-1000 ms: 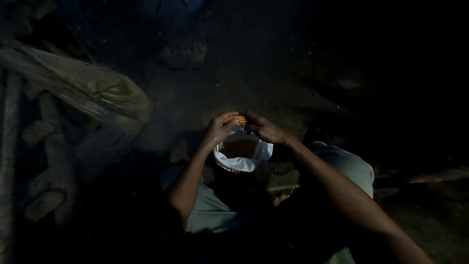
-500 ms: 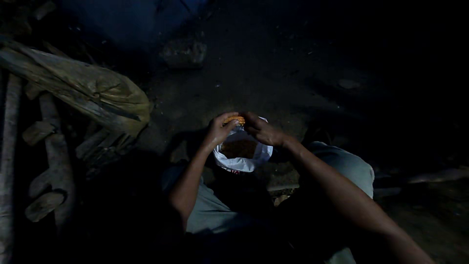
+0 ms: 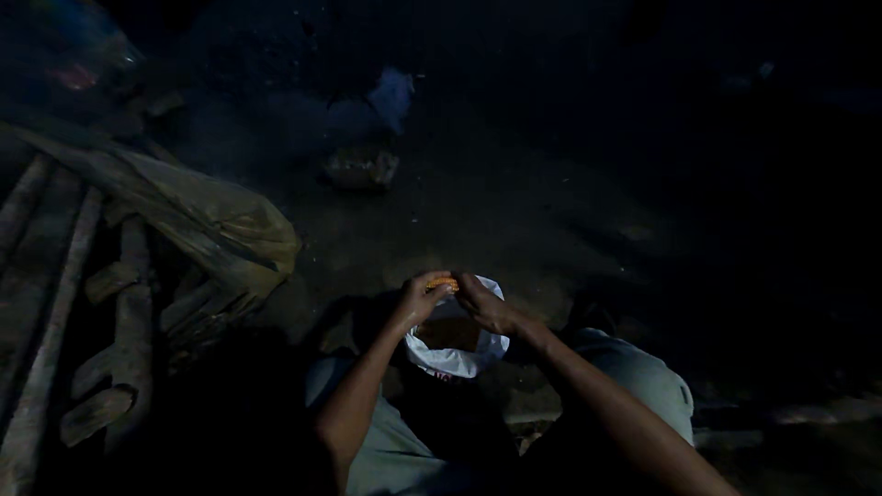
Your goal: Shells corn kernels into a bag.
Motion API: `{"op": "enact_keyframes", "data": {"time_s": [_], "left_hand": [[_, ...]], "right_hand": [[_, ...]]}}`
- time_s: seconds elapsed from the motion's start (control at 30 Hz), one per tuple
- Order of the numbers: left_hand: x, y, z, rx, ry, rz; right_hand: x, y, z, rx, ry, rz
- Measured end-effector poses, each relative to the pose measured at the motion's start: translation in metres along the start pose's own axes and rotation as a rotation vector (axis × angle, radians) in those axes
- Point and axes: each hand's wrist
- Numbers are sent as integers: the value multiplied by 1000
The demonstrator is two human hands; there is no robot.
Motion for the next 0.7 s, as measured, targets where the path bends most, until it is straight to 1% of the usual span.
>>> {"op": "enact_keyframes", "data": {"time_s": [0.13, 0.2, 0.27, 0.33, 0.4, 0.47, 0.57, 0.63, 0.7], "left_hand": [[2, -1, 2, 34, -4, 22], [2, -1, 5, 60, -33, 26], [2, -1, 9, 117, -76, 25], [5, -1, 12, 161, -101, 20], [5, -1, 12, 156, -81, 17], [4, -1, 12, 111, -39, 16], [4, -2, 15, 52, 31, -10], [2, -4, 15, 15, 96, -36], [-2, -5, 15, -18, 150, -43]], "right_hand": [[-10, -4, -4, 0, -18, 26], [-11, -7, -4, 22, -26, -3], [-8, -7, -2, 44, -11, -29], [-11, -8, -1, 53, 19, -17], [-11, -5, 0, 73, 52, -35], [-9, -3, 3, 97, 20, -71], [-7, -3, 5, 125, -211, -91], [-1, 2, 10, 184, -438, -118], [3, 6, 14, 231, -581, -139]]}}
Point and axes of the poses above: each hand's wrist, its own y-axis away from the middle knuckle, its own z-axis out of the back of the hand, x = y × z, and after that the axes turned 14 degrees about -z, right-handed
